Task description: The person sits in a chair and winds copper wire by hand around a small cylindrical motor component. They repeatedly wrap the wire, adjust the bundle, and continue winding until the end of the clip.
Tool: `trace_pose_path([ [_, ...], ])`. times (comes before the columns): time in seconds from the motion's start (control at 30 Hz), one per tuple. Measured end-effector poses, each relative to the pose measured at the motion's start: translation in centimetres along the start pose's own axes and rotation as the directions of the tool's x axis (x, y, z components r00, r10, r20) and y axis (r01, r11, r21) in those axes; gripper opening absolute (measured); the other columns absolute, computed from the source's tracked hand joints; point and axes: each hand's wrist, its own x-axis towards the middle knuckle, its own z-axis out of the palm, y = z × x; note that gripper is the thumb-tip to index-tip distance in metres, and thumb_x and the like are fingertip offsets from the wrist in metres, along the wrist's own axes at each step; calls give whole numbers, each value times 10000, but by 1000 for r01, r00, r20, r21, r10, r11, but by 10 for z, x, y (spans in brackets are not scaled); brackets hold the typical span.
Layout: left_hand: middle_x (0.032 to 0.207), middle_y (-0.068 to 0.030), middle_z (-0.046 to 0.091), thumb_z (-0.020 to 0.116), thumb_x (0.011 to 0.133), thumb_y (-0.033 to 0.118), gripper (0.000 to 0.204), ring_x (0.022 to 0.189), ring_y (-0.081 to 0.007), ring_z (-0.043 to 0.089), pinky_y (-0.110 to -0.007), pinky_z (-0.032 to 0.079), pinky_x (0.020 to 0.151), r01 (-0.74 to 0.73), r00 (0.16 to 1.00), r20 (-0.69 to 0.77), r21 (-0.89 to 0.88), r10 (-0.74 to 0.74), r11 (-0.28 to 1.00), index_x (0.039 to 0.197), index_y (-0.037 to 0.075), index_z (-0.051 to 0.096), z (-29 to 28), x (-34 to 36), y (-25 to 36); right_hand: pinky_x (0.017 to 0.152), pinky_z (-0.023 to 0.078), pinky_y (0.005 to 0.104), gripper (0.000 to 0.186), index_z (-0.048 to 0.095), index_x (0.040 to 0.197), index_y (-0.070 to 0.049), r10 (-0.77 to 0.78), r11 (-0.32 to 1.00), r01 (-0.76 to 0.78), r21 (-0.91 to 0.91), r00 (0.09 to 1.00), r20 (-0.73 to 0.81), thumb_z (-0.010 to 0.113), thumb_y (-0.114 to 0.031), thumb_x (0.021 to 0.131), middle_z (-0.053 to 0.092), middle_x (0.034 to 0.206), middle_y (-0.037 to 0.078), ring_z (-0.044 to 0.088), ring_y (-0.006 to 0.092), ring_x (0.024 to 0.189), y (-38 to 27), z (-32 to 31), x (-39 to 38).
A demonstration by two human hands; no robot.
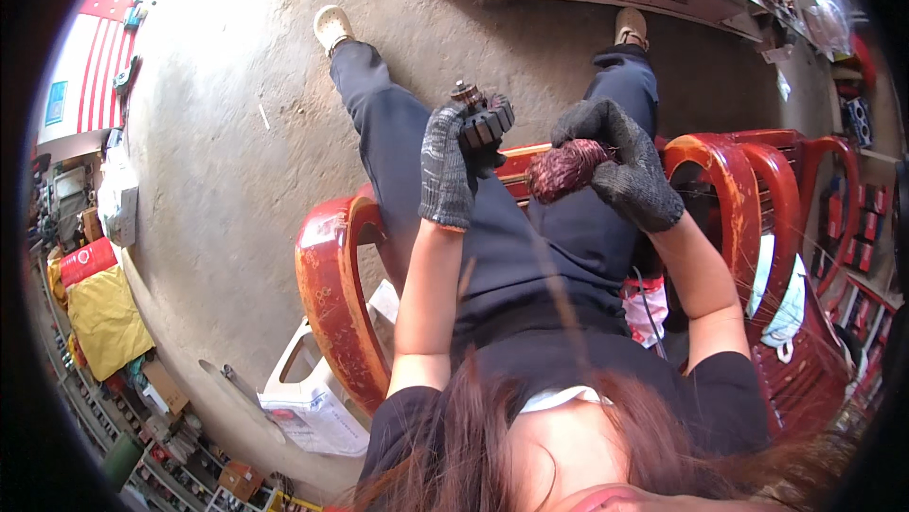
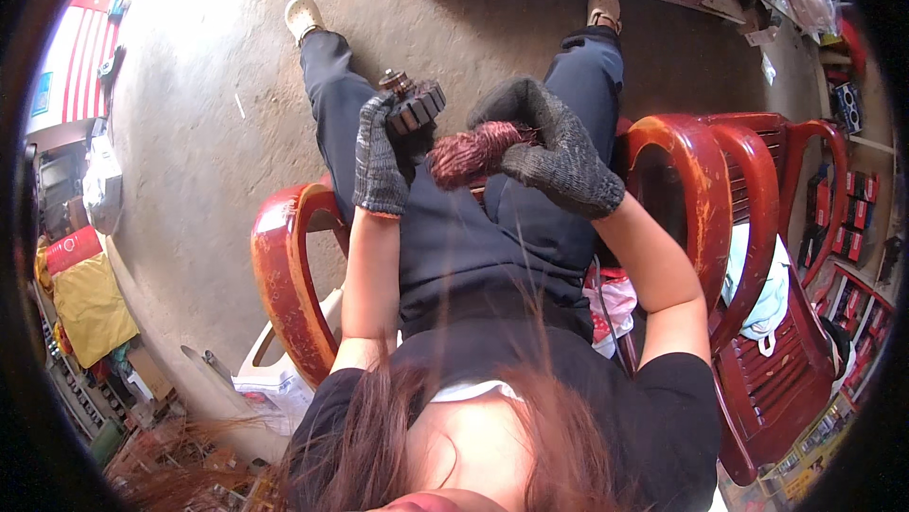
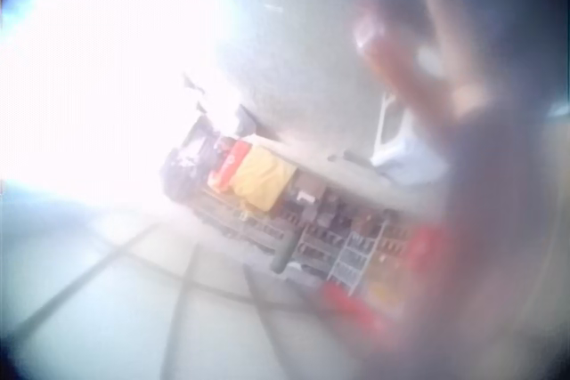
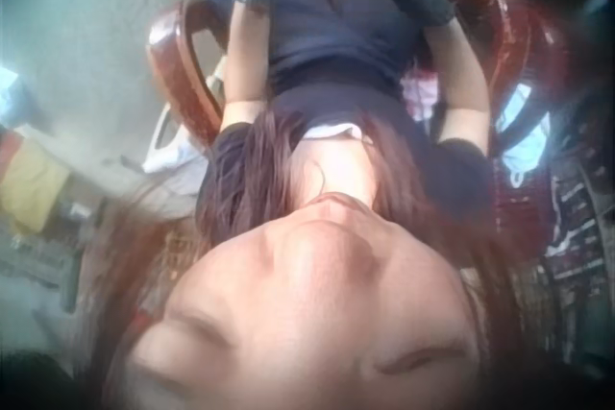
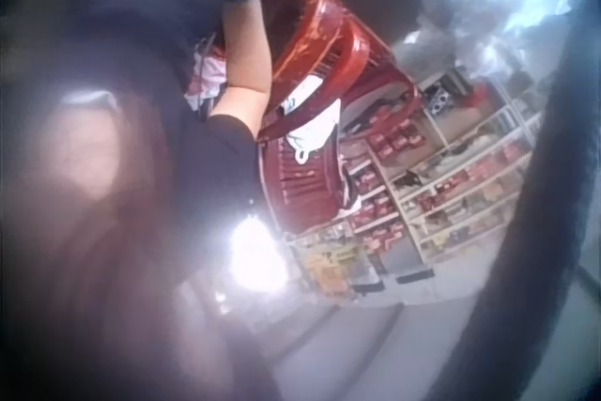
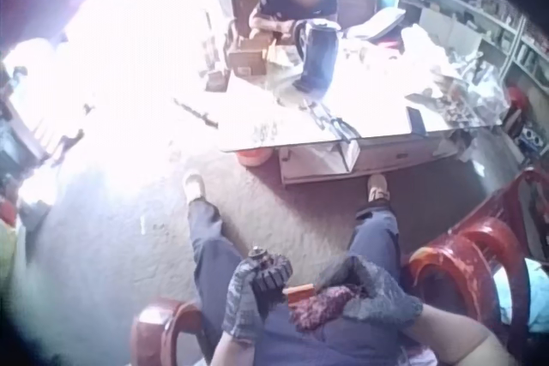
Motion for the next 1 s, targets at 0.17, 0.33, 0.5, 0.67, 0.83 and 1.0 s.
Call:
trace_pose_path([
  [0.17, 789, -64, 624, 504, 898, 412, 365, 581, -184, 573, -305, 481, 491, 102, 995, 19, -86, -101, 991, 1005, 75, 596, 2, -5, -19, 901, 449, 306, 409, 513, 1090, -35, -124, 992, 128, 7, 966, -228, 630, -4, 699, 532, 1103, 88, 533, 169, 1034, 22, -1, 3],
  [0.33, 905, -28, 637, 498, 893, 491, 414, 719, -216, 599, -396, 525, 636, 145, 989, 39, -106, -142, 984, 1054, 123, 598, -2, -16, -25, 919, 434, 309, 512, 509, 1127, -44, -396, 858, 308, -412, 907, -146, 700, 52, 662, 481, 1210, 128, 512, 208, 1094, 16, -2, 8],
  [0.5, 792, -45, 628, 474, 932, 404, 358, 657, -145, 594, -260, 480, 528, 63, 996, 64, -143, -55, 988, 1023, 81, 598, -1, -29, -30, 904, 427, 323, 489, 506, 1092, -43, -572, 743, 352, -569, 776, -267, 683, 71, 651, 492, 1176, 128, 514, 233, 1059, 26, 6, 14],
  [0.67, 1027, -59, 586, 597, 922, 267, 405, 856, -135, 599, -268, 534, 741, -104, 974, 172, -228, 146, 968, 1223, 42, 448, 24, -55, -27, 883, 418, 403, 489, 511, 1080, -42, -768, 321, 265, -909, 634, -87, 694, 54, 637, 535, 1065, 153, 530, 330, 995, 22, 11, 23],
  [0.83, 1072, -83, 584, 656, 867, 251, 515, 915, -168, 584, -299, 513, 765, -486, 869, 158, 97, 468, 869, 1277, 34, 431, 13, -53, -27, 864, 419, 430, 407, 551, 990, -47, -611, 277, 268, -923, 790, 46, 690, 29, 615, 556, 960, 151, 540, 356, 939, 17, -6, 22],
  [1.0, 1075, -91, 609, 678, 808, 196, 513, 974, -162, 606, -300, 502, 871, -379, 883, 392, 272, 258, 884, 1241, -5, 491, 20, -53, 23, 774, 459, 422, 364, 552, 953, -31, -186, 536, 255, -805, 966, 181, 718, -32, 629, 553, 904, 163, 564, 362, 868, -10, -9, 12],
])
